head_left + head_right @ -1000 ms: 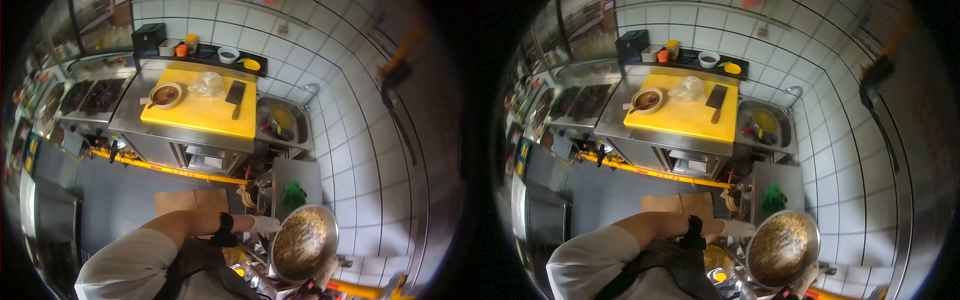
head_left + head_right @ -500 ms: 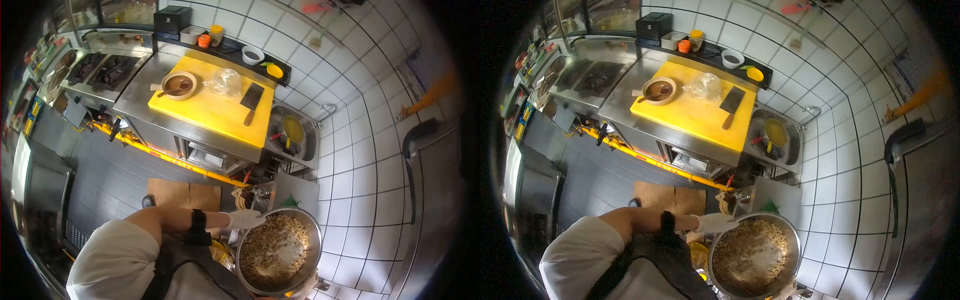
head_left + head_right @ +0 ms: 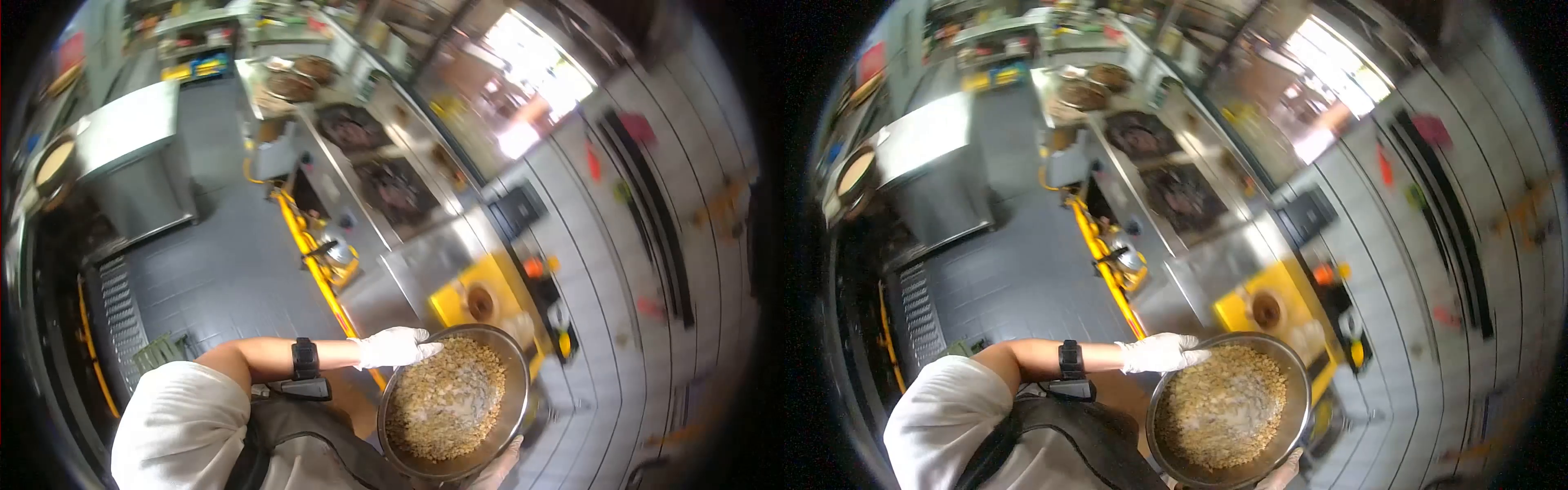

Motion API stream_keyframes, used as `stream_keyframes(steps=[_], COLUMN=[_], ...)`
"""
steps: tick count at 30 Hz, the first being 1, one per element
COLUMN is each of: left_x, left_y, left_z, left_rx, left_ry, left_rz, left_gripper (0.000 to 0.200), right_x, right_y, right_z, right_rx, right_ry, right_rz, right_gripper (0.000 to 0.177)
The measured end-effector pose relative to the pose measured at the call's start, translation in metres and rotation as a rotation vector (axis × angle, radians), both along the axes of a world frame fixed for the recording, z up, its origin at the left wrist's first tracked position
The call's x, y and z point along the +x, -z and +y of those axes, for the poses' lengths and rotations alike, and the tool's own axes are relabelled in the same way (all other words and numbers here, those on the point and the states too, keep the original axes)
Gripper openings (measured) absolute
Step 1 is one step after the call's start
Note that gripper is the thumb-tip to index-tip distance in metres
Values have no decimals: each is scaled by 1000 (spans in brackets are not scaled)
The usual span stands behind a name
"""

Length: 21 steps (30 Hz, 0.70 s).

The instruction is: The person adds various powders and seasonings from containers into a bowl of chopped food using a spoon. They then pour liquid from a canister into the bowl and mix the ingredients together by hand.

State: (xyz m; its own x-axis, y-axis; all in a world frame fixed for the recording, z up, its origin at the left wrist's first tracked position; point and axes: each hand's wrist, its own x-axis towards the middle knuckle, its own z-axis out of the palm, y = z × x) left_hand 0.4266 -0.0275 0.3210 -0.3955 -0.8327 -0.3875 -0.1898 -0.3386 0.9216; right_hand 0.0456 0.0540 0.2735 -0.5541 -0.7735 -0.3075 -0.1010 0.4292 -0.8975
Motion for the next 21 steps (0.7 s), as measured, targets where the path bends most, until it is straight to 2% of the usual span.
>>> stream_keyframes(steps=[1,5,6,7,10,11,12,13,15,17,18,19,20,21], left_x=[28,161,239,321,368,392,416,451,518,558,580,613,632,658], left_y=[10,7,-67,-74,-52,-44,-39,-69,-44,-41,-37,-34,-36,-24], left_z=[7,20,3,-55,-37,-33,-26,-18,-32,-27,-24,-29,-24,-20], left_rx=[-118,-202,-69,-21,51,50,54,76,106,155,194,219,217,208], left_ry=[-132,-429,-335,-384,-594,-677,-757,-838,-963,-1017,-1079,-1142,-1138,-1251], left_rz=[-99,-285,-287,-243,-276,-281,-285,-192,-270,-338,-277,-225,-277,-223], left_gripper=[56,55,56,57,65,66,66,67,60,59,59,60,60,58], right_x=[30,165,233,295,365,399,437,484,566,634,668,713,745,785], right_y=[-5,-9,-78,-100,-57,-62,-44,-48,-34,-36,-35,-33,-37,-25], right_z=[-14,-101,-102,-146,-217,-238,-261,-275,-320,-338,-356,-383,-398,-416], right_rx=[-21,-64,58,102,7,160,149,153,143,-85,-74,82,240,213], right_ry=[-51,-313,-236,-230,-384,-583,-619,-652,-711,-917,-908,-973,-1041,-1163], right_rz=[-21,-86,-68,-64,-190,-37,-56,-134,-246,-180,-225,-262,-295,-360], right_gripper=[51,51,51,51,52,52,52,51,51,55,55,52,50,46])
